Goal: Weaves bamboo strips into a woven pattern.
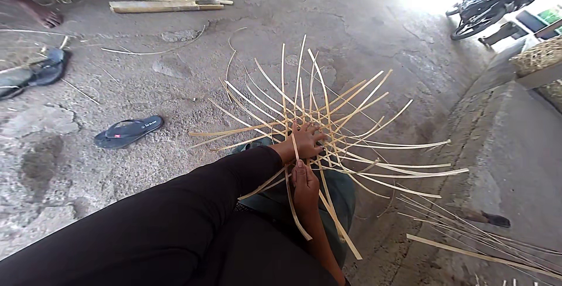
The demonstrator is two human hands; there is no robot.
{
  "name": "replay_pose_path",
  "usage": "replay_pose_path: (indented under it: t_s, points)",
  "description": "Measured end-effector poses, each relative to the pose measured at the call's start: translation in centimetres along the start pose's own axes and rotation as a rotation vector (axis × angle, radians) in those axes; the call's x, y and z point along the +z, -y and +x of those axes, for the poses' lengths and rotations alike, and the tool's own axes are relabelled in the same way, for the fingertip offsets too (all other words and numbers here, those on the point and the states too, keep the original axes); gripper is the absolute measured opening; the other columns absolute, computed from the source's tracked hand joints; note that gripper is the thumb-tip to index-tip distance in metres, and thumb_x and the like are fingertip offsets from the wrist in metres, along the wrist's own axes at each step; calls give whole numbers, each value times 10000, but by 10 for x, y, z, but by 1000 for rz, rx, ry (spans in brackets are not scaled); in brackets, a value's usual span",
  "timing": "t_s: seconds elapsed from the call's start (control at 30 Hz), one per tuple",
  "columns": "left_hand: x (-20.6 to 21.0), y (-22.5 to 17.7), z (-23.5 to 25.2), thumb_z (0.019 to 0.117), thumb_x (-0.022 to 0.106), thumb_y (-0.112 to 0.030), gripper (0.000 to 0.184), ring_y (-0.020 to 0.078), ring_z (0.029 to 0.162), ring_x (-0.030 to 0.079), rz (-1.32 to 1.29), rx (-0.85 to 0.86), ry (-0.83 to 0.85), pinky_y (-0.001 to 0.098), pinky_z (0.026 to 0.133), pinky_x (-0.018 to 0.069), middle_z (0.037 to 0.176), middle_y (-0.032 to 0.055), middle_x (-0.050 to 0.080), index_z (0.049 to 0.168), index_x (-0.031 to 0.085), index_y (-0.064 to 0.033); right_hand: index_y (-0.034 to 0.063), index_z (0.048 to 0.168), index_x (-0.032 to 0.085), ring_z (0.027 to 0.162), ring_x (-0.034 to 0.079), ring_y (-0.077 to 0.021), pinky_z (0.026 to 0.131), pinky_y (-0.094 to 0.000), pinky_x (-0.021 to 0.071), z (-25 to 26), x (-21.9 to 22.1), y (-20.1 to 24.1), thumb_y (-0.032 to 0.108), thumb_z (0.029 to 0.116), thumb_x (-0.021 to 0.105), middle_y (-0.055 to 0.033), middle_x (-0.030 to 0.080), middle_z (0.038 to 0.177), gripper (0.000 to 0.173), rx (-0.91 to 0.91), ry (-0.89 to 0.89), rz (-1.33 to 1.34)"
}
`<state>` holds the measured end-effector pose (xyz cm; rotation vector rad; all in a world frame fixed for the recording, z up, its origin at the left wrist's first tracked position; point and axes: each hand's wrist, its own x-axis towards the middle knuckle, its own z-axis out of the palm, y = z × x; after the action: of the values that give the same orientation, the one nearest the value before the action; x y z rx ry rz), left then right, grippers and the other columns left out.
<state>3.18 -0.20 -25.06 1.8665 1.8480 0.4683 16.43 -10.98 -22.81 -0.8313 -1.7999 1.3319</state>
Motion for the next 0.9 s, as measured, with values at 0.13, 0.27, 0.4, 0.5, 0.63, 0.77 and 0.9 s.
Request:
replay_pose_path:
  t_s: [0.13,0.27,0.4,0.5,0.63,0.77,0.9]
  points:
    - [5,0,-1,1021,467,-507,468,363,1563,177,-9,-4,-8,831,1105,27,1654,24,343,1479,503,-412,89,754,595,537,416,17,537,-175,376,-8,1,-2,192,1089,431,98,422,600,387,6,-47,-70]
    - [1,-6,-7,1025,508,-475,456,376,1560,179,-30,-7,-5,826,1112,29,1651,34,349,1473,525,-391,98,703,572,514,392,32,517,-159,350,-14,1,-5,158,1069,442,107,402,579,393,-26,-104,-77]
    - [6,-4,-2,1010,519,-514,478,361,1565,164,-28,-12,-8,827,1112,25,1649,5,348,1477,513,-411,107,666,545,506,392,32,510,-160,349,-22,5,-6,128,1055,449,107,393,563,402,-44,-163,-10]
    - [3,-7,-3,1011,536,-498,484,361,1570,155,-41,-22,15,828,1113,6,1660,10,333,1485,500,-409,105,676,551,536,427,34,544,-160,383,-30,5,-5,133,1061,439,108,421,584,402,-32,-186,-8]
    - [0,-8,-2,1016,523,-486,501,355,1575,132,-28,-30,45,821,1119,1,1673,-1,307,1509,468,-416,114,686,560,549,438,41,554,-154,389,-43,1,-5,129,1055,427,119,431,588,392,-55,-181,21]
    - [2,-14,-9,1019,545,-479,505,390,1563,154,-27,-22,34,835,1106,5,1661,32,331,1511,483,-382,128,687,559,543,437,49,551,-148,390,-48,-2,-4,159,1058,423,131,431,583,396,-72,-181,18]
    - [1,-8,-4,1024,506,-502,523,387,1572,117,-33,-7,58,839,1099,-4,1679,24,293,1531,449,-384,95,678,581,539,457,71,546,-139,418,-74,-6,0,231,1057,428,126,461,569,431,-81,-180,-3]
